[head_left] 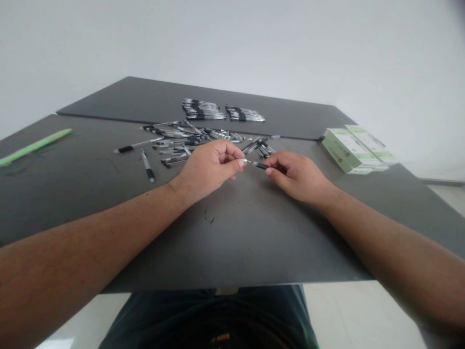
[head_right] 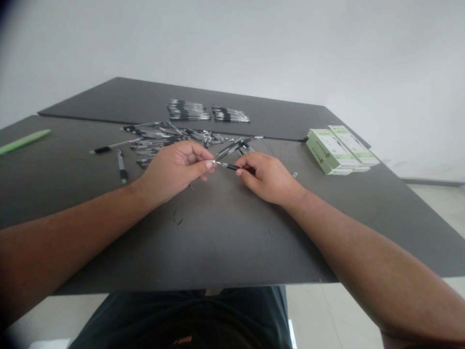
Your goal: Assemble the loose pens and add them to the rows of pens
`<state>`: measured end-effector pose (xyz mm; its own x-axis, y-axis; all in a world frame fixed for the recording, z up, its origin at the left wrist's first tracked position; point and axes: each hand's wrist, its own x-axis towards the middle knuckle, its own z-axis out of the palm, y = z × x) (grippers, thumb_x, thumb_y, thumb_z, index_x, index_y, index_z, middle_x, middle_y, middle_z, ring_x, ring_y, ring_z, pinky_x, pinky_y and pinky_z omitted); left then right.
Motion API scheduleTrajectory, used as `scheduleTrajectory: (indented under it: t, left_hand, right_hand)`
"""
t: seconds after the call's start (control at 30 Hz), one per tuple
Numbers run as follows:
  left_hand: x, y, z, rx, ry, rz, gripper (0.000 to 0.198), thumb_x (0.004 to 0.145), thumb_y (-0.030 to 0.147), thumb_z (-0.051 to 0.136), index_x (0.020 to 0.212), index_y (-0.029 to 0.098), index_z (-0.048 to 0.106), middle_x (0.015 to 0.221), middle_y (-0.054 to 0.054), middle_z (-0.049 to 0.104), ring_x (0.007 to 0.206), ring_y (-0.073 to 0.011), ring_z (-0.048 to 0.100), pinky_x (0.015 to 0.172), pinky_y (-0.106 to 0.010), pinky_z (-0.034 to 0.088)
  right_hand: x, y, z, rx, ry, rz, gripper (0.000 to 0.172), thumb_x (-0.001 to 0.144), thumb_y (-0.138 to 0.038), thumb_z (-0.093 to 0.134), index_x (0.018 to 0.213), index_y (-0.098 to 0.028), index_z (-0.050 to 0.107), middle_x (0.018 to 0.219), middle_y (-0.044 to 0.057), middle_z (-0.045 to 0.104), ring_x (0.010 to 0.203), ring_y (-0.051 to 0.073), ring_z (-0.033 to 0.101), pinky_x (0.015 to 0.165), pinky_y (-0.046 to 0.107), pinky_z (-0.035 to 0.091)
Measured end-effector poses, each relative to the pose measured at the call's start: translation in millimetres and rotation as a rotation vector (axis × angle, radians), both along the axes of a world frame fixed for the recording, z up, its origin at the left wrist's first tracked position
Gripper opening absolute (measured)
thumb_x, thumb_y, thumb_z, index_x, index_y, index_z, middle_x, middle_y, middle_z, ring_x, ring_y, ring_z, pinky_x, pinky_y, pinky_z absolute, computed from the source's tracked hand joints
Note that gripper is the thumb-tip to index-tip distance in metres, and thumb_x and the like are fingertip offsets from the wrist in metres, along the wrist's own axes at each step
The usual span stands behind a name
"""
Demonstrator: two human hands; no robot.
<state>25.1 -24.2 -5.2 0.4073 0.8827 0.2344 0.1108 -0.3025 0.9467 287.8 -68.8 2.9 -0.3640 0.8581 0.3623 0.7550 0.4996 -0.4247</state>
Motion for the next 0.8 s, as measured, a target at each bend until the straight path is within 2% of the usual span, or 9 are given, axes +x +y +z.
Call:
scheduleTrajectory:
  t: [0.23, 0.4, 0.67, 0.8]
  left_hand:
    - [-0.1, 0.6, -4.9, 0.087, 0.105, -0.012, 0.016, 0.090, 0.031, 0.083, 0.098, 0.019, 0.075, 0.081, -0.002, 0.080, 0.067, -0.0158, 0.075, 0.064, -0.027, 0.060]
    - [-1.1, -1.2, -5.7, 0.162, 0.176, -0.002, 0.013, 0.092, 0.030, 0.080, 0.098, 0.020, 0.077, 0.084, -0.003, 0.082, 0.072, -0.0166, 0.076, 0.065, -0.027, 0.057]
    - [-1.0, -3.2, -5.0, 0.165, 0.179, -0.025, 0.012, 0.092, 0.030, 0.080, 0.098, 0.020, 0.077, 0.082, -0.003, 0.081, 0.071, -0.0171, 0.075, 0.066, -0.028, 0.056]
    - [-1.2, -2.0, -6.5, 0.165, 0.172, -0.029, 0.013, 0.092, 0.032, 0.080, 0.099, 0.020, 0.078, 0.081, -0.003, 0.081, 0.072, -0.0177, 0.076, 0.066, -0.029, 0.056]
  right_hand:
    - [-2.7, -1.2, -0.3, -0.029, -0.013, 0.003, 0.013, 0.099, -0.029, 0.067, 0.103, -0.024, 0.078, 0.093, 0.004, 0.081, 0.081, 0.022, 0.070, 0.075, 0.034, 0.048]
    - [-4.3, -1.8, -1.0, -0.027, -0.031, 0.023, 0.013, 0.100, -0.030, 0.067, 0.104, -0.024, 0.078, 0.094, 0.005, 0.081, 0.081, 0.022, 0.070, 0.076, 0.034, 0.048]
    - [-5.9, -3.9, -0.7, -0.023, -0.057, 0.054, 0.015, 0.101, -0.030, 0.066, 0.106, -0.023, 0.079, 0.093, 0.005, 0.080, 0.081, 0.022, 0.070, 0.077, 0.033, 0.049]
    - [-5.5, -3.9, -2.8, -0.008, -0.079, 0.051, 0.016, 0.104, -0.031, 0.065, 0.109, -0.024, 0.079, 0.099, 0.006, 0.082, 0.088, 0.023, 0.072, 0.082, 0.034, 0.052]
